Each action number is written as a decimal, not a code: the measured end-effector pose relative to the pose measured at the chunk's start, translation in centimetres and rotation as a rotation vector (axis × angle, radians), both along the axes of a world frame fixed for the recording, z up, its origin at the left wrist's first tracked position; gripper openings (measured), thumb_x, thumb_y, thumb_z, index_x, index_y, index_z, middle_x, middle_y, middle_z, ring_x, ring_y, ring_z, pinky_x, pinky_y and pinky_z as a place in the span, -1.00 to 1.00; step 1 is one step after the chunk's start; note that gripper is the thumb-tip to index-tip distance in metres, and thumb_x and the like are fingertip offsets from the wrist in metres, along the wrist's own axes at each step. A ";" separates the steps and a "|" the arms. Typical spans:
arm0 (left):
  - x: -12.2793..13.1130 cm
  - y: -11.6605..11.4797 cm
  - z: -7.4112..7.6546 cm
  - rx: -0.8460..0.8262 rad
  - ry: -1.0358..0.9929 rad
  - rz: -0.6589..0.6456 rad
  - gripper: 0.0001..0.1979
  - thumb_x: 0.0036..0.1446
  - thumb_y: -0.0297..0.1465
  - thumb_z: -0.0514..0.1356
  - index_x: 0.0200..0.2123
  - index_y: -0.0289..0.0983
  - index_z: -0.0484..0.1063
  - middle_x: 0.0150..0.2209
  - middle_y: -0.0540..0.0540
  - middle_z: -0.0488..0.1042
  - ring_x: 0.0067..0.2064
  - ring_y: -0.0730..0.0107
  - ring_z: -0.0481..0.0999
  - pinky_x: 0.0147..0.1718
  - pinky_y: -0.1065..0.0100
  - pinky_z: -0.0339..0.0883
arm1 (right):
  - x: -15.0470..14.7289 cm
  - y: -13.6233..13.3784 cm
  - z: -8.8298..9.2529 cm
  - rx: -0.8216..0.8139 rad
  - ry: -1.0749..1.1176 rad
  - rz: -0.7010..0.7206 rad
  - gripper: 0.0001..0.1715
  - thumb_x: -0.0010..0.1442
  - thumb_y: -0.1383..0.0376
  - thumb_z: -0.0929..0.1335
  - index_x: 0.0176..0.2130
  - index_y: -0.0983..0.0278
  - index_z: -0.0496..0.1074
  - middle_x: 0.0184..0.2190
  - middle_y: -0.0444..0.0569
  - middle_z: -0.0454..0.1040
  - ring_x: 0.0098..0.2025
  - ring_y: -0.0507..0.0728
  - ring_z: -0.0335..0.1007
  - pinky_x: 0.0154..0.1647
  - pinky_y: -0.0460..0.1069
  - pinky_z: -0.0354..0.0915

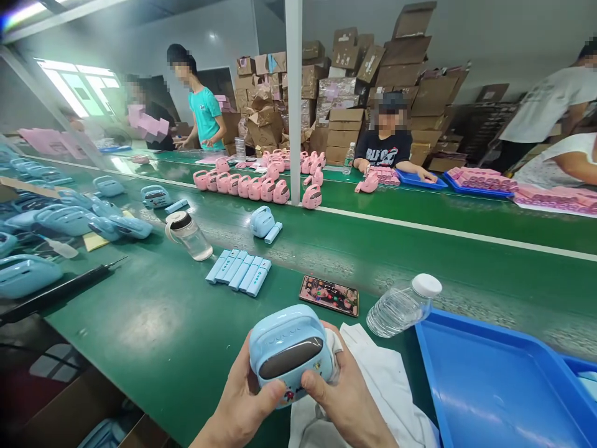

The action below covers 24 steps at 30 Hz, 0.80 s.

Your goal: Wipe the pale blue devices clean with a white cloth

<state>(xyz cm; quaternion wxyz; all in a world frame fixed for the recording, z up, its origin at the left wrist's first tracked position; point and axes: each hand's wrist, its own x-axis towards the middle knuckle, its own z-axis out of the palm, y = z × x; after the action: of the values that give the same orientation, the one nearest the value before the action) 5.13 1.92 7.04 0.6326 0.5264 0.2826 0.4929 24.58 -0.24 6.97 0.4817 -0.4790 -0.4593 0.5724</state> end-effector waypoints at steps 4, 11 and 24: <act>0.1 -0.6 0.0 -0.027 -0.023 0.010 -0.28 0.06 -0.16 0.47 0.23 -0.15 0.31 0.09 -0.16 0.56 0.06 0.03 0.56 0.04 0.23 0.45 | 0.0 -0.6 0.0 0.006 0.061 -0.031 0.02 0.02 -0.26 0.55 0.28 0.07 0.29 0.22 0.09 0.46 0.23 0.40 0.36 0.15 0.13 0.40; 0.2 -1.0 0.4 -0.064 -0.006 0.053 -0.28 -0.02 -0.18 0.49 0.18 -0.20 0.37 0.03 -0.17 0.60 0.02 0.03 0.58 -0.02 0.26 0.48 | -0.6 -0.9 0.2 0.048 0.130 -0.064 -0.07 0.12 -0.15 0.53 0.30 0.14 0.29 0.20 0.13 0.43 0.20 0.41 0.34 0.20 0.23 0.31; 1.0 -1.0 2.5 -0.217 0.092 0.309 -0.25 0.05 -0.01 0.44 0.25 -0.13 0.35 0.19 -0.22 0.50 0.18 -0.04 0.52 0.09 0.21 0.46 | -2.5 -0.7 2.0 0.123 -0.193 -0.393 -0.25 0.10 -0.13 0.55 0.12 0.15 0.38 -0.07 0.00 0.58 -0.10 0.26 0.53 -0.18 0.04 0.49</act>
<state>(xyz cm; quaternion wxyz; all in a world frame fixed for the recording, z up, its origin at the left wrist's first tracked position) 6.18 0.92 9.57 0.5890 0.4273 0.4401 0.5261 22.08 -0.97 8.95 0.5660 -0.5814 -0.4351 0.3901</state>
